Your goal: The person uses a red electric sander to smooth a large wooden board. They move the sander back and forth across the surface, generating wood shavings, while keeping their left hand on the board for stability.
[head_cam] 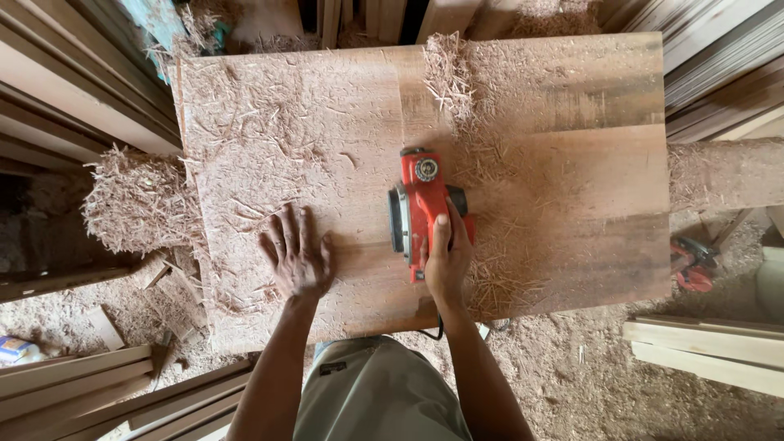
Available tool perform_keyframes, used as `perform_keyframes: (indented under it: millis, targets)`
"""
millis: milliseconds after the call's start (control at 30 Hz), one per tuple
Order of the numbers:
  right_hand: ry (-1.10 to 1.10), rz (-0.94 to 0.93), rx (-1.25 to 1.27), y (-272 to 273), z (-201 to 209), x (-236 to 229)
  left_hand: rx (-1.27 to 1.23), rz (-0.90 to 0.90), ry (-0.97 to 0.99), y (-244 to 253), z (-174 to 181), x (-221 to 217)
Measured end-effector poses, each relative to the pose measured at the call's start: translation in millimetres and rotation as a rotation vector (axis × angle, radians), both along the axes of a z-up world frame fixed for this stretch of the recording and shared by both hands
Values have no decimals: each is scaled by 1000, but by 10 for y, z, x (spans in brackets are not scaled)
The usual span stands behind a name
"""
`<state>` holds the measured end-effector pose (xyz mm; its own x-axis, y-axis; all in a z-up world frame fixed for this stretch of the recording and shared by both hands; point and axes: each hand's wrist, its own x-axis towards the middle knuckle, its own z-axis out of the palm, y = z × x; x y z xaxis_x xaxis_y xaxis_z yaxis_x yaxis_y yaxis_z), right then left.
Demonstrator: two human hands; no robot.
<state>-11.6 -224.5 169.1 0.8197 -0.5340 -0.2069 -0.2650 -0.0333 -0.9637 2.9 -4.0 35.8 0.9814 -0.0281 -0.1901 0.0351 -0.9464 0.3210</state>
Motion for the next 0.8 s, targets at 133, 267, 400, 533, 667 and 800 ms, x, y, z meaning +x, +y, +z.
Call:
perform_keyframes:
  millis: [133,267,400,533,667,800]
  targets:
    - [5,-43,-1,-9,-3,397,-6,0,-20,16,-11,-4]
    - [21,-23,-2,-60,4,822,1,0,-33,16,-46,6]
    - [36,-34,1,-122,-93,1300,-33,3,-68,39,-64,-10]
    - [-12,-24,-51,-224,-319,1861,8,-1,-19,26,-85,-7]
    - [-172,72,-21,-373,-518,2456,40,-9,-29,51,-111,7]
    - [-295,293,20,-481,-571,2551,30,-4,40,71,-136,61]
